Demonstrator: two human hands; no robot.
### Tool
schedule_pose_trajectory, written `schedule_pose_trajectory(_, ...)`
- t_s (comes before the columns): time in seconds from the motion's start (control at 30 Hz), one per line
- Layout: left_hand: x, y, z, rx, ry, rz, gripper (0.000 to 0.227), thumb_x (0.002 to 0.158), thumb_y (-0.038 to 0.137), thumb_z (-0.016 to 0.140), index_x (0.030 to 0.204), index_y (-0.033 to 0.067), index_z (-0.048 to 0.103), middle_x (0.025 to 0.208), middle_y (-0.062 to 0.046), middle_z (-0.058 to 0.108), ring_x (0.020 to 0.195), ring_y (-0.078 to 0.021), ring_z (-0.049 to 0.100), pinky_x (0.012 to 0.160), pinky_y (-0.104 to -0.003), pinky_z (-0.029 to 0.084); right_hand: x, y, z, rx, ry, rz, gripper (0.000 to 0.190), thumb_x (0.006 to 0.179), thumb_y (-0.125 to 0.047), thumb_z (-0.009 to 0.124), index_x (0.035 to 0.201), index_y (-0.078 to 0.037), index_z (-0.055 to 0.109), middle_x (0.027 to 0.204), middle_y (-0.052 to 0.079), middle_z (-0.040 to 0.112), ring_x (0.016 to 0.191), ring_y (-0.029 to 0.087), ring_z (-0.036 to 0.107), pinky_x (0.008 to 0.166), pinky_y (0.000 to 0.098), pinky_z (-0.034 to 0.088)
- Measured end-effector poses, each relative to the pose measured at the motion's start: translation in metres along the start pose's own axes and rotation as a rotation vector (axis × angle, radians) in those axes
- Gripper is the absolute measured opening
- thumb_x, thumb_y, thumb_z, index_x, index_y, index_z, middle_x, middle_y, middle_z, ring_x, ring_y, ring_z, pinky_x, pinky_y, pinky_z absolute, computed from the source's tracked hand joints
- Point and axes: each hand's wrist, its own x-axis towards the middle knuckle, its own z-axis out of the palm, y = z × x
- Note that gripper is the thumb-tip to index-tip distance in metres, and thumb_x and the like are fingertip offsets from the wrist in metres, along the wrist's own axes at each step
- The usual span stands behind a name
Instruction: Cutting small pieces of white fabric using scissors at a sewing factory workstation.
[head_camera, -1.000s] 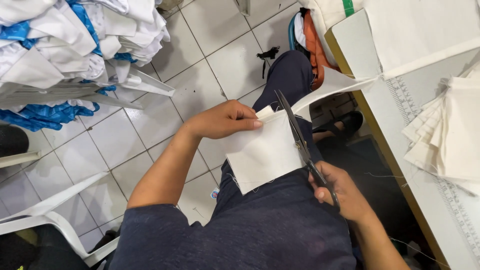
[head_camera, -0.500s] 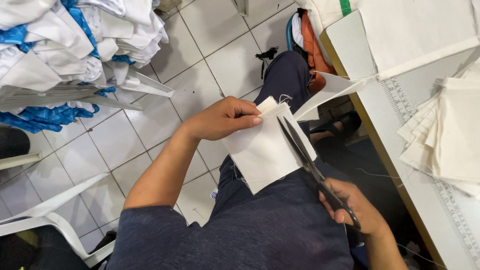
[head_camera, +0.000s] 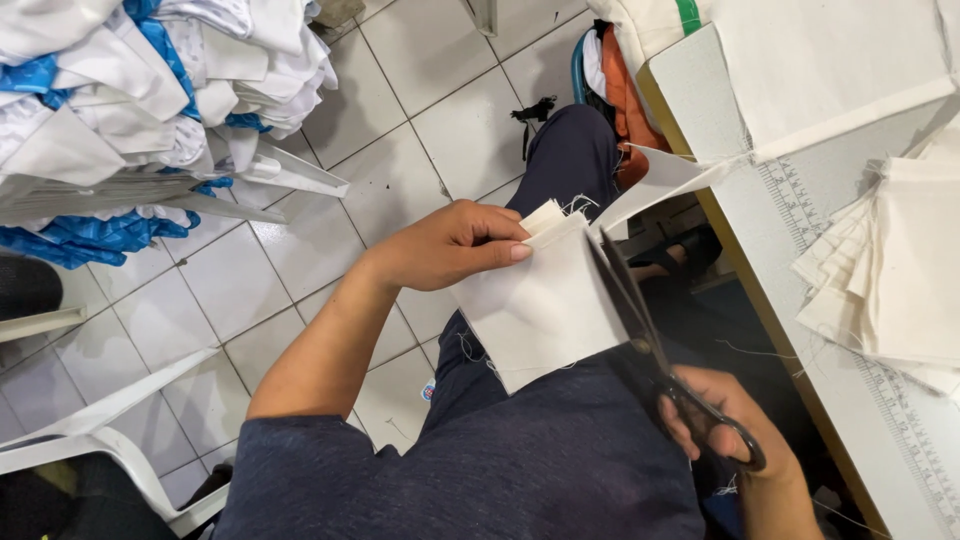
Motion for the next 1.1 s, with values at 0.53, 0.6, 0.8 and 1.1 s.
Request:
schedule_pose_trajectory(0.53,0.000,0.010,0.004,0.014,-0.055,0.092,0.028,0.099,0.028,0.049,0.097,0.0074,0.068,0.080,0.004,0.049,0.070,-0.0062,0.045,0.064,-0.021,0.037,0.009,-0.002,0.007,0.156,-0.018,-0.095,0.057,0.091,-0.062,0.065,0.079,-0.008,0.054,0.060,-0.007,0.050,0.038,0.002,0.042,0.040,0.0178,0.039)
schedule_pose_trajectory(0.6,0.000,0.009,0.003,0.024,-0.051,0.072,0.028,0.098,0.028,0.049,0.096,0.0078,0.069,0.079,0.005,0.050,0.069,-0.0059,0.045,0.062,-0.020,0.037,0.006,-0.009,0.006,0.153,-0.001,-0.133,0.059,0.092,-0.065,0.063,0.079,-0.009,0.053,0.059,-0.009,0.048,0.038,0.001,0.042,0.045,0.0193,0.040)
schedule_pose_trajectory(0.8,0.005,0.010,0.005,0.026,-0.053,0.041,0.028,0.097,0.029,0.051,0.096,0.0084,0.069,0.080,0.005,0.053,0.066,-0.0050,0.045,0.059,-0.021,0.035,-0.005,0.012,-0.005,0.153,-0.036,0.118,0.084,0.075,-0.083,0.072,0.076,0.000,0.056,0.061,0.002,0.053,0.041,0.008,0.046,0.035,0.0207,0.038)
schedule_pose_trajectory(1.1,-0.027,0.029,-0.031,0.703,0.576,-0.116,0.038,0.092,-0.003,0.049,0.126,0.0151,0.047,0.073,-0.007,0.050,0.049,-0.0196,0.037,0.062,-0.035,0.037,-0.026,-0.018,0.004,0.059,0.124,-0.005,0.072,0.083,-0.075,0.067,0.080,-0.004,0.057,0.059,-0.002,0.049,0.038,0.005,0.043,0.036,0.0195,0.037)
